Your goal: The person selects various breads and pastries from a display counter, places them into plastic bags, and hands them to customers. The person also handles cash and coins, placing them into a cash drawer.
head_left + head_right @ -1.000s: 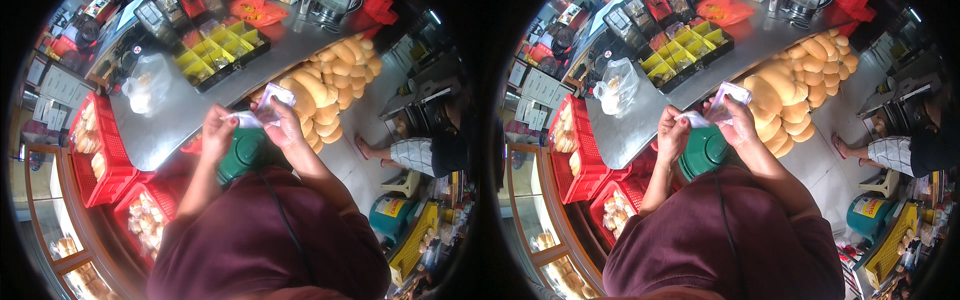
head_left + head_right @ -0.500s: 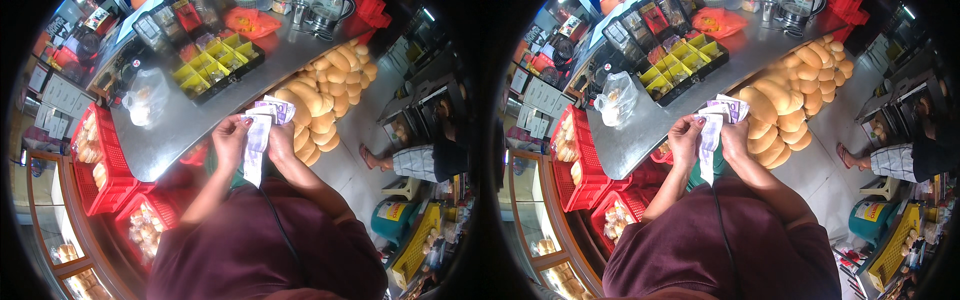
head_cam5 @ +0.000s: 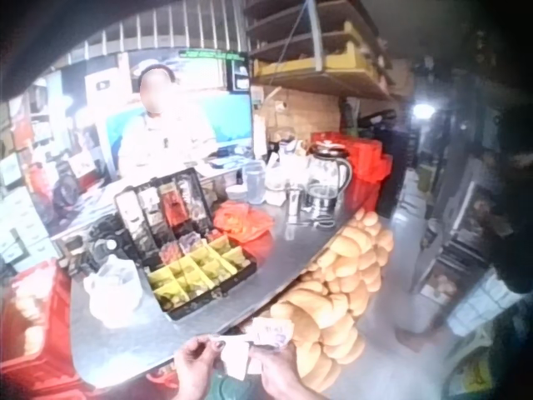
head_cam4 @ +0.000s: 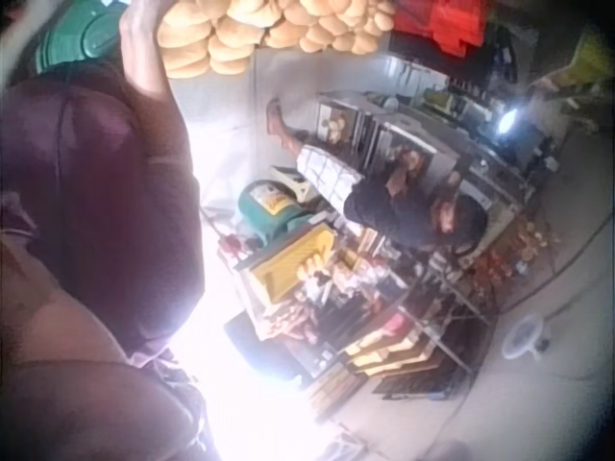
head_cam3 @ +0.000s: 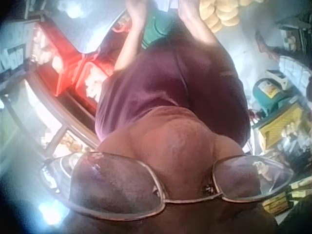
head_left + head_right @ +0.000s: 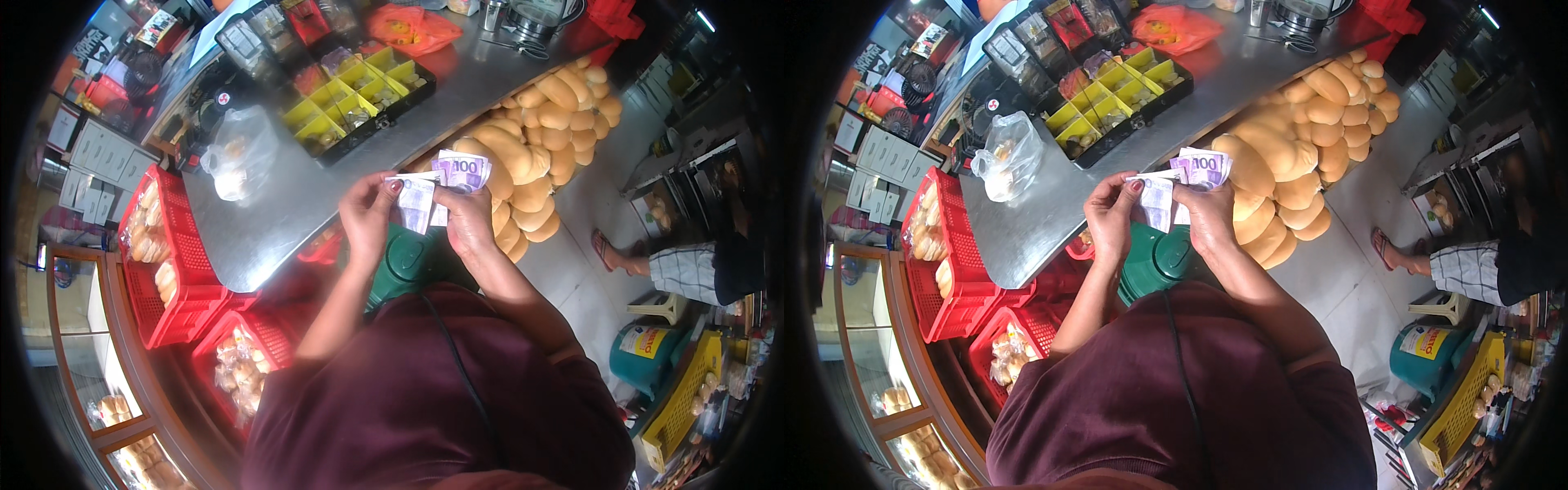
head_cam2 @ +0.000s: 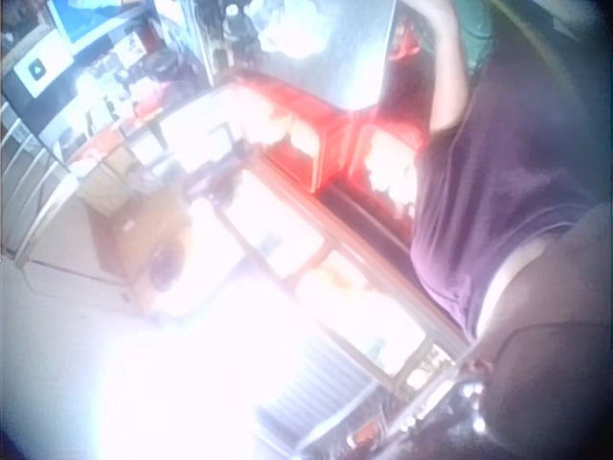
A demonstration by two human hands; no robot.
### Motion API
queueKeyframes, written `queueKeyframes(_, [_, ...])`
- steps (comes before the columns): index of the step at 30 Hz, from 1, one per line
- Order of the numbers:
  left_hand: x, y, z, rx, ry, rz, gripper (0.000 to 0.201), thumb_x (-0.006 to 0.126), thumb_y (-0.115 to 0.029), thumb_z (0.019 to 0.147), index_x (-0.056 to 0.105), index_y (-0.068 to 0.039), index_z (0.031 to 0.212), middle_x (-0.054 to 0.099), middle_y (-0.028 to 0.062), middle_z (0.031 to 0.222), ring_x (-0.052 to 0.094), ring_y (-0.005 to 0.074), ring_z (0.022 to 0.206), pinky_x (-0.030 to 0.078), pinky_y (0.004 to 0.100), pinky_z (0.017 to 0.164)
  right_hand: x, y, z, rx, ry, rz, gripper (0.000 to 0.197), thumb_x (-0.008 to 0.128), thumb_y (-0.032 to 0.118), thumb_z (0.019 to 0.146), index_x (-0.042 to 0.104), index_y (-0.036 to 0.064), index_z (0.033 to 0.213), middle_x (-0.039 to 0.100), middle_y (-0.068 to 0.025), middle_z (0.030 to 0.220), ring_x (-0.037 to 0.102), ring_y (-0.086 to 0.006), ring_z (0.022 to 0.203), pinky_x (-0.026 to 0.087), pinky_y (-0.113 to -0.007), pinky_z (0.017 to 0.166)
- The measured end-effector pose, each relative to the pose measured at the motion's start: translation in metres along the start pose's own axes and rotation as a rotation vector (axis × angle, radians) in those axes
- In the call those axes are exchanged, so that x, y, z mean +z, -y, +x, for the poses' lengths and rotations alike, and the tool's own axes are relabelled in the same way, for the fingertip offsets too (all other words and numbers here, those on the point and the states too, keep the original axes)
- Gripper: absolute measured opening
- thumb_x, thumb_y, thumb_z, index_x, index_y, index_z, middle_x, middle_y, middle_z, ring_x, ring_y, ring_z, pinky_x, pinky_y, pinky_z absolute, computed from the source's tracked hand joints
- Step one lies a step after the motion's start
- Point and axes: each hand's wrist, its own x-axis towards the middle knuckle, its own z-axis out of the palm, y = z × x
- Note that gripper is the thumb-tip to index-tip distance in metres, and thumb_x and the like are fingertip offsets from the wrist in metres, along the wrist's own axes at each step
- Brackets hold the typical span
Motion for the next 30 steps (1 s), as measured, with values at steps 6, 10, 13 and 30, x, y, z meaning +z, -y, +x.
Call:
queueKeyframes(6, [-0.003, 0.006, -0.001, 0.041, 0.044, -0.023, 0.008, 0.062, -0.005, 0.091, 0.063, -0.001, 0.097, 0.064, 0.0017, 0.087, 0.056, 0.0062, 0.077, 0.044, 0.0190, 0.068, -0.008, -0.008, 0.003, 0.011, 0.038, -0.004, 0.039, 0.065, -0.011, 0.077, 0.055, -0.0023, 0.114, 0.062, -0.0082, 0.103, 0.063, -0.0178, 0.093, 0.051, -0.031, 0.085])
queueKeyframes(10, [-0.010, 0.013, 0.006, -0.104, 0.076, -0.278, 0.010, 0.061, -0.008, 0.092, 0.060, -0.001, 0.099, 0.063, 0.0021, 0.083, 0.054, 0.0058, 0.068, 0.044, 0.0195, 0.059, -0.008, -0.007, 0.008, 0.049, 0.027, 0.109, 0.039, 0.067, -0.008, 0.078, 0.055, -0.0015, 0.114, 0.062, -0.0079, 0.103, 0.062, -0.0177, 0.094, 0.051, -0.032, 0.086])
queueKeyframes(13, [-0.007, 0.009, 0.004, -0.103, 0.075, -0.171, 0.011, 0.062, -0.009, 0.092, 0.061, -0.001, 0.099, 0.064, 0.0018, 0.083, 0.054, 0.0059, 0.070, 0.043, 0.0197, 0.061, -0.009, -0.004, 0.008, 0.056, 0.002, 0.087, 0.040, 0.069, -0.008, 0.078, 0.055, -0.0002, 0.114, 0.062, -0.0076, 0.103, 0.062, -0.0172, 0.093, 0.051, -0.031, 0.085])
queueKeyframes(30, [-0.003, 0.027, 0.012, -0.088, 0.050, -0.393, 0.002, 0.060, -0.007, 0.092, 0.059, -0.006, 0.094, 0.062, 0.0006, 0.082, 0.054, 0.0078, 0.070, 0.043, 0.0220, 0.058, -0.022, -0.006, 0.017, 0.196, -0.074, 0.218, 0.032, 0.062, -0.007, 0.082, 0.057, 0.0030, 0.112, 0.064, -0.0082, 0.100, 0.063, -0.0205, 0.092, 0.052, -0.037, 0.083])
